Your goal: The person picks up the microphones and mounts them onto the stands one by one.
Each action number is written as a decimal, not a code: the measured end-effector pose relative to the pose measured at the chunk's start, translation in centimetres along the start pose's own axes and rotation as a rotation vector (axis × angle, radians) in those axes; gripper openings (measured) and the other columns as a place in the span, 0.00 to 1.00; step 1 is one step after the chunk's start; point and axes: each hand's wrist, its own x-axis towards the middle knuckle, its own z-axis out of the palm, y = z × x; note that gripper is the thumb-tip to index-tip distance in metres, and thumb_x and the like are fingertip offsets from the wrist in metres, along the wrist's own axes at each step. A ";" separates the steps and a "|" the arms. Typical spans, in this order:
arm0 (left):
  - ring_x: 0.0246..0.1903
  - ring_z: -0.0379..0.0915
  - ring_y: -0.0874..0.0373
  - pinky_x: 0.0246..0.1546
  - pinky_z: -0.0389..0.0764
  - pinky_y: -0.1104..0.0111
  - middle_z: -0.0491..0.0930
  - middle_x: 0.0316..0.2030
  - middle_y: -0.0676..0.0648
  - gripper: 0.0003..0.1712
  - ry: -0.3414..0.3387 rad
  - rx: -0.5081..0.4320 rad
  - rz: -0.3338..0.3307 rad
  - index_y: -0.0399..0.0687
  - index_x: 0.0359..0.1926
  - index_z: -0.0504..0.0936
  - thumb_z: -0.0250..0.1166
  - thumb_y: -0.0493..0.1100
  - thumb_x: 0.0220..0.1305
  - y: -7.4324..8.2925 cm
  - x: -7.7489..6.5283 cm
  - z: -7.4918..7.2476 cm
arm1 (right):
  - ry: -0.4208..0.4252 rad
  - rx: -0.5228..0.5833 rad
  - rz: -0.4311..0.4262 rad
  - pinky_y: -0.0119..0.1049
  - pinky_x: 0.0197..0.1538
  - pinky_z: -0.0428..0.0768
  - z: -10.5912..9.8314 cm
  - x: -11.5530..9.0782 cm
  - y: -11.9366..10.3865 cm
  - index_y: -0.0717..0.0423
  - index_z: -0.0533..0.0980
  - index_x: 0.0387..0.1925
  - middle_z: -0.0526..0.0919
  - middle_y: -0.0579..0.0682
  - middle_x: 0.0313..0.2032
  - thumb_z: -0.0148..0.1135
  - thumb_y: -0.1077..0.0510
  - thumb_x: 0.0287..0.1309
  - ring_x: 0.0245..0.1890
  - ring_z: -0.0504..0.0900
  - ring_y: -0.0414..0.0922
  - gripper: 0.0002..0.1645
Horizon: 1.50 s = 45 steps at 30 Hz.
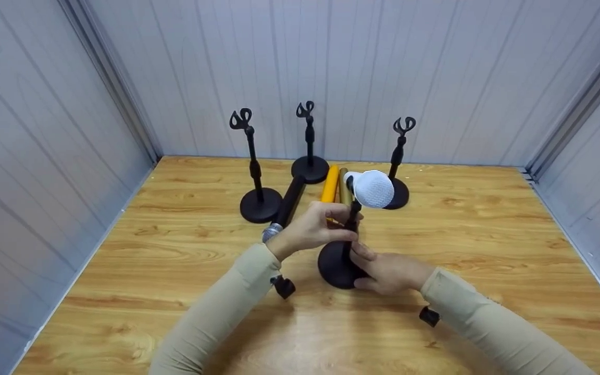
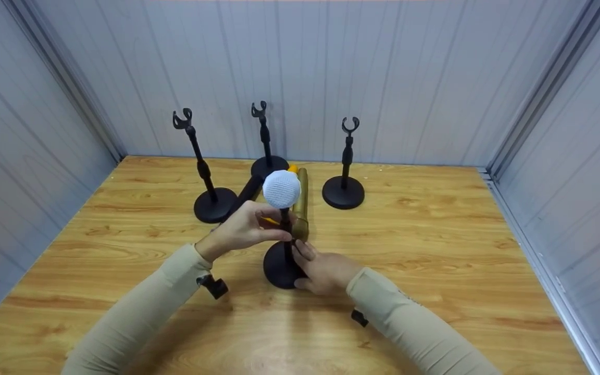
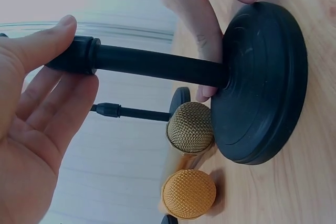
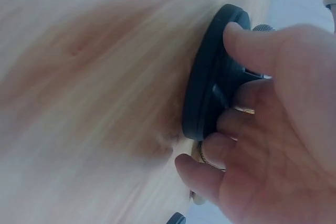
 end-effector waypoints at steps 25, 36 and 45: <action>0.44 0.79 0.48 0.43 0.81 0.60 0.81 0.46 0.42 0.16 -0.001 -0.023 -0.033 0.33 0.48 0.79 0.66 0.28 0.58 3.6 -0.9 -0.2 | 0.024 -0.024 -0.065 0.49 0.59 0.71 -0.6 0.1 0.7 0.61 0.53 0.71 0.50 0.64 0.70 0.53 0.48 0.67 0.58 0.71 0.60 0.40; 0.38 0.79 0.47 0.39 0.82 0.62 0.80 0.41 0.36 0.12 0.063 -0.017 0.006 0.32 0.47 0.79 0.63 0.30 0.61 3.5 -1.0 0.4 | 0.057 -0.024 -0.091 0.49 0.56 0.73 -0.4 0.2 0.9 0.60 0.49 0.73 0.50 0.62 0.71 0.56 0.47 0.66 0.54 0.75 0.60 0.44; 0.36 0.80 0.43 0.37 0.82 0.54 0.83 0.37 0.42 0.08 0.091 -0.070 -0.026 0.31 0.43 0.81 0.60 0.30 0.64 4.2 -0.6 0.6 | 0.060 0.005 -0.072 0.49 0.60 0.70 -0.2 0.2 0.9 0.60 0.49 0.73 0.49 0.62 0.71 0.57 0.47 0.65 0.58 0.71 0.59 0.45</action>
